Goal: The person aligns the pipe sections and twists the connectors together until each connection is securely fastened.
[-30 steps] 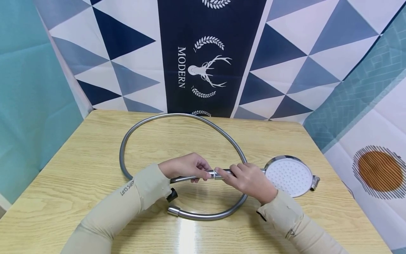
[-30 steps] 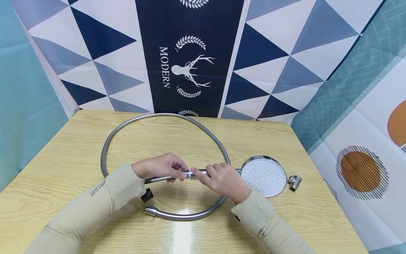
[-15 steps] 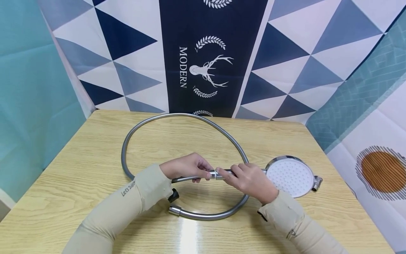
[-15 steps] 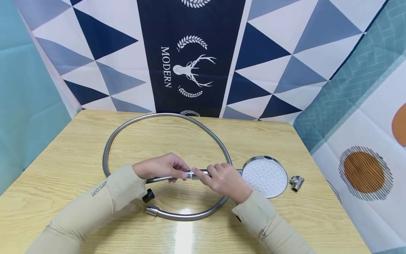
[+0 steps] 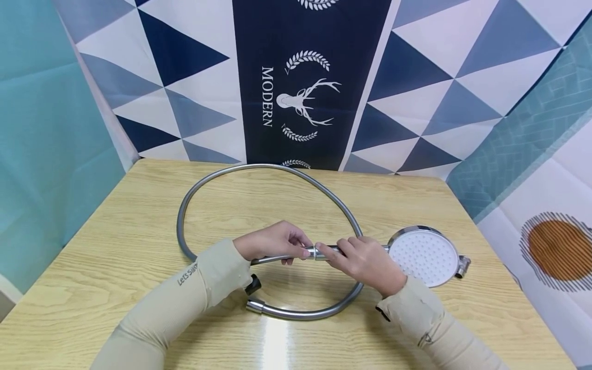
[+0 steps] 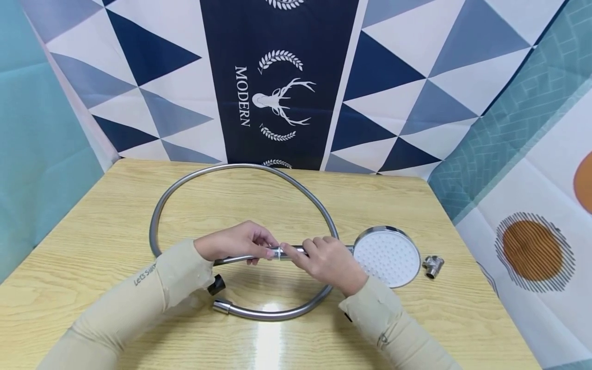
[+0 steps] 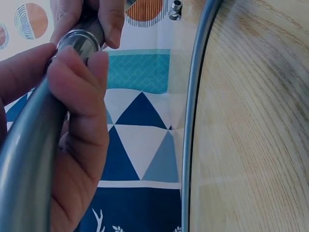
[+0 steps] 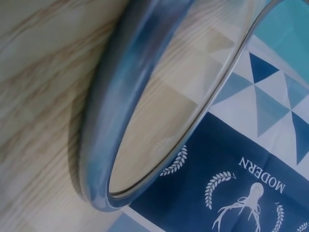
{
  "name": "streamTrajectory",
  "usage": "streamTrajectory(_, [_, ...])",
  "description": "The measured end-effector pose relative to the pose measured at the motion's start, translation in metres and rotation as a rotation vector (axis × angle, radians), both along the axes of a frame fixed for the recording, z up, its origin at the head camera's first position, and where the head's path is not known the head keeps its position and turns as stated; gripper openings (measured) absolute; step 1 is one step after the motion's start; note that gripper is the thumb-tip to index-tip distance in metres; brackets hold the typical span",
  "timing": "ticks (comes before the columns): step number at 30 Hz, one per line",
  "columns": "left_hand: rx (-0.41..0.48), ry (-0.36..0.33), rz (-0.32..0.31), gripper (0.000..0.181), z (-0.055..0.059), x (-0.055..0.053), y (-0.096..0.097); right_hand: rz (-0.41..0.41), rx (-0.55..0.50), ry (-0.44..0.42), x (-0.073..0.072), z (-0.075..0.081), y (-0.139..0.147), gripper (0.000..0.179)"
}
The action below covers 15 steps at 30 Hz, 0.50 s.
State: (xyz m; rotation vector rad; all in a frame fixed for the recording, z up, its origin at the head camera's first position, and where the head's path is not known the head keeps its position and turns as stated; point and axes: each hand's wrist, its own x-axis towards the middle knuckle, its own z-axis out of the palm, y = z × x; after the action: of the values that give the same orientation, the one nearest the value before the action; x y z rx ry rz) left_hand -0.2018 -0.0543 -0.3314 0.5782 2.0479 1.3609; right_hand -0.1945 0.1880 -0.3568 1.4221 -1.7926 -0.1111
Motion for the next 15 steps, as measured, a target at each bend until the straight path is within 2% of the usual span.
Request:
streamTrajectory(2, [-0.004,0.005,0.005,0.019,-0.0005,-0.0006,-0.0003,0.01,-0.009,0.008,-0.0007,0.0005,-0.0007,0.031])
streamTrajectory(9, [-0.008,-0.014,-0.052,0.02,0.0021,0.0003,-0.0037,0.012,-0.001,0.003,-0.0006,0.0005,-0.0027,0.032])
streamTrajectory(15, [-0.005,-0.014,-0.032,0.02,0.0032,0.0003,-0.0048,0.012,-0.008,-0.017,-0.0003,0.0011,-0.0038,0.032])
